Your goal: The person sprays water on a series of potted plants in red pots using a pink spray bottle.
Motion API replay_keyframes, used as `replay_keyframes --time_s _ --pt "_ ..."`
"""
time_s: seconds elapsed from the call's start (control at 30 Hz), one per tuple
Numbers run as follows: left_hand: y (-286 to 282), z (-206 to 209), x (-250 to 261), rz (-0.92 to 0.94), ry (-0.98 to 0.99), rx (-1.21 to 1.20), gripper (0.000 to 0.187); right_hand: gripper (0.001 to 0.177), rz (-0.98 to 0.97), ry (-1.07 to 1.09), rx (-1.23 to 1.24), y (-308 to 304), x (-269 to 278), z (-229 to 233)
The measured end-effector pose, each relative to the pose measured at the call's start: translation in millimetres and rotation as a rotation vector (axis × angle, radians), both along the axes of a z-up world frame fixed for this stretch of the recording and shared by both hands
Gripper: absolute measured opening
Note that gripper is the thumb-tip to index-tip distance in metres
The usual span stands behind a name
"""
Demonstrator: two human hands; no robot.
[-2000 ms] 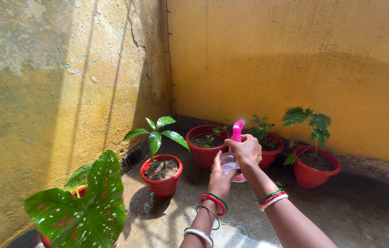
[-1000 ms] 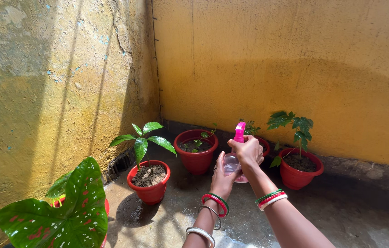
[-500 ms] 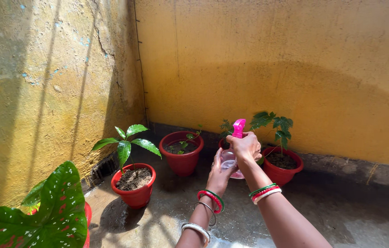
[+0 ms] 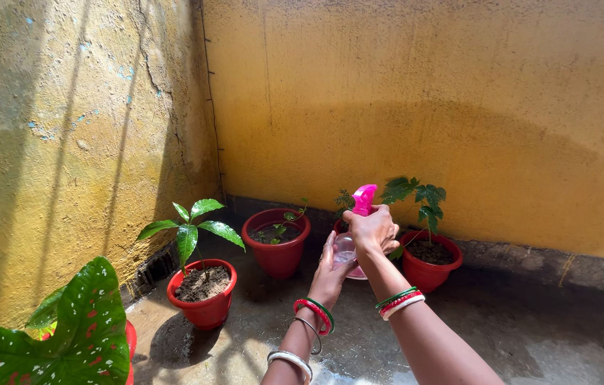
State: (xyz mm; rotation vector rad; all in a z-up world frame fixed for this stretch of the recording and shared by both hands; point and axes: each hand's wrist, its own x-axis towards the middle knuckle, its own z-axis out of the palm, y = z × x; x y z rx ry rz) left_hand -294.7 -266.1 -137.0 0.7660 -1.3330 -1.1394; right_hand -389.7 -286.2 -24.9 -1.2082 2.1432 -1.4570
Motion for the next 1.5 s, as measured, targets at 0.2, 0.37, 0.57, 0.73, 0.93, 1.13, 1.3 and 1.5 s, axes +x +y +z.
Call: replay_keyframes --time_s 0.2,0.37,0.57,0.73,0.93,1.13,1.3,1.5 --pt "8.5 1.3 -7.9 0.056 -0.059 0.054 0.098 0.07 0.018 0.013 0.029 -7.1 -5.2 -4.9" --pt "12.6 4.0 -3.8 0.073 -0.078 0.063 0.098 0.067 0.019 -0.054 0.003 -14.9 -4.6 -15.8" --pt "2.8 -2.9 0.2 0.047 -0.023 0.033 0.098 0.067 0.026 0.003 0.039 -8.3 3.5 -5.8" --pt "-4.2 -13.9 7.6 0.046 -0.048 0.037 0.1 0.066 0.054 -0.042 0.009 -6.6 9.7 -10.9" --pt "3.0 -10.7 18.0 0.176 -0.162 0.048 0.095 0.065 0.096 -0.001 -0.006 -2.9 22.0 -9.3" --pt "18.2 -0.8 26.7 0.387 -0.343 0.039 0.095 0.063 0.348 0.038 -0.044 1.9 28.8 -8.7" --pt "21.8 -4.8 34.5 0.429 -0.392 0.023 0.096 0.057 0.31 0.047 -0.091 2.8 35.7 -19.0" --pt "27.0 -2.8 45.7 0.397 -0.296 -0.002 0.094 0.058 0.262 0.053 -0.031 4.1 53.7 -14.8"
